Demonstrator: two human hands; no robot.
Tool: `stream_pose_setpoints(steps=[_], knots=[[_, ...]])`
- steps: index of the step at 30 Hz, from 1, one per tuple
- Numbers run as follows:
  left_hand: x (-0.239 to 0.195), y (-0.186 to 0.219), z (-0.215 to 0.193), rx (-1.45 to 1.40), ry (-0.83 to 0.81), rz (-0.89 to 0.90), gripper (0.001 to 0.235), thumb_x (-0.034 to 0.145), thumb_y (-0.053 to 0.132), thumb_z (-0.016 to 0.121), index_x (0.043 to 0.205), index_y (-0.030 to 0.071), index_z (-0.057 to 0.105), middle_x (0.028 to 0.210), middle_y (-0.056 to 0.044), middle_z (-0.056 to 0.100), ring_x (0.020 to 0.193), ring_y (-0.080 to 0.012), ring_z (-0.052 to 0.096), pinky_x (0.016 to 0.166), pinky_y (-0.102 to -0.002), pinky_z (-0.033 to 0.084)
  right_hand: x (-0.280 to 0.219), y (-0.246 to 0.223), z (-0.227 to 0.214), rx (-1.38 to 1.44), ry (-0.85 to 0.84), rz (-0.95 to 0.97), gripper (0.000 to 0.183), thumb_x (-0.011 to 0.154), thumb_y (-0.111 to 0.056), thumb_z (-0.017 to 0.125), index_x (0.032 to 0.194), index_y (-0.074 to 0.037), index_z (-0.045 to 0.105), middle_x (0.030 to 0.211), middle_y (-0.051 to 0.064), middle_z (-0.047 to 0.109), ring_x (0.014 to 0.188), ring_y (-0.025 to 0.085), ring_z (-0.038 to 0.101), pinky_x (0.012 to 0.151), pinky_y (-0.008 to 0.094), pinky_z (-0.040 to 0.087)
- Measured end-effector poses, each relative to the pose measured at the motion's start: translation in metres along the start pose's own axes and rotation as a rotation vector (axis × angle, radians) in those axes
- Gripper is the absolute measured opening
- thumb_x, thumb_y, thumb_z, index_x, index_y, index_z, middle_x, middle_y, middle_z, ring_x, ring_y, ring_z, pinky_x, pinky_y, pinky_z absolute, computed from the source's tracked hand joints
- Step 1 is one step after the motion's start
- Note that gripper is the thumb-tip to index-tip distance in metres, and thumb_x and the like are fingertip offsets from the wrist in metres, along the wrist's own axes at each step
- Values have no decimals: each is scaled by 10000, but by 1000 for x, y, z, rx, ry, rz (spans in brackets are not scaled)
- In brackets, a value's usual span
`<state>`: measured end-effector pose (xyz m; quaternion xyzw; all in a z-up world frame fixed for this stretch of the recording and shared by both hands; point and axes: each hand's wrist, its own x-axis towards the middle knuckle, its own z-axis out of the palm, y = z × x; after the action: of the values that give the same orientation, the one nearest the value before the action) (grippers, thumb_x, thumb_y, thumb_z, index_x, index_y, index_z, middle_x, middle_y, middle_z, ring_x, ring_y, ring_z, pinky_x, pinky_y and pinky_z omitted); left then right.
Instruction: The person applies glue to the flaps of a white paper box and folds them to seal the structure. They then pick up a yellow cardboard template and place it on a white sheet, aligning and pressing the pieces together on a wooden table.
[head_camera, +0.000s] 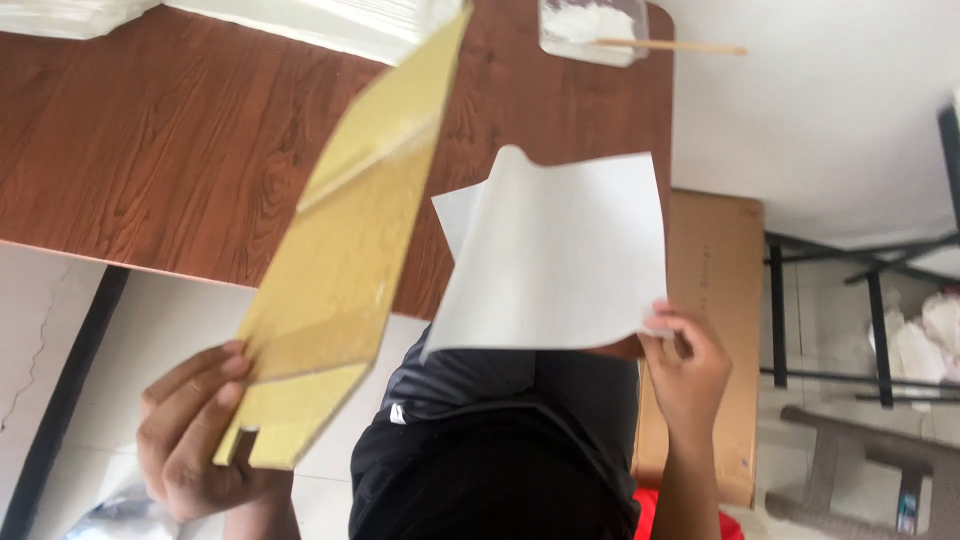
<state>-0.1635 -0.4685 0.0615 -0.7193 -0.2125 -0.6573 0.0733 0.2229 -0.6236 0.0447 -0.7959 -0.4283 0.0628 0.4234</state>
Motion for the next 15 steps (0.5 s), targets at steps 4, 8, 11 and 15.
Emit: stream_pose_setpoints(steps=[4,8,11,15], knots=[[1,13,6,25,-79,-56,211,1065,119,551,1087,-89,518,976,-314,619,861,-472,681,748,-511,641,5,-6,-1,-2,1,65,123,868,35,783,934,-53,729,1127,99,743,1125,213,708,916,299,581],[11,28,19,92,-230,-213,226,1069,91,561,1265,-6,504,1188,-248,595,1075,-494,661,948,-507,620,7,-8,1,-83,-24,13,142,858,35,769,952,-63,725,1093,86,755,1076,204,713,946,311,551],[21,30,46,28,-339,-225,289,1047,149,524,1281,-20,533,1204,-276,608,1121,-514,654,986,-511,614,6,-7,5,-192,-33,-55,174,839,2,753,982,-95,727,1111,68,740,1088,231,687,1004,370,525],[44,33,85,-51,-526,-258,222,1038,59,492,1195,-52,602,1191,-244,643,1156,-455,657,1032,-466,617,6,-9,-2,-459,-222,-14,363,727,-236,703,1089,-212,715,1383,-39,609,1398,304,496,1120,796,240]])
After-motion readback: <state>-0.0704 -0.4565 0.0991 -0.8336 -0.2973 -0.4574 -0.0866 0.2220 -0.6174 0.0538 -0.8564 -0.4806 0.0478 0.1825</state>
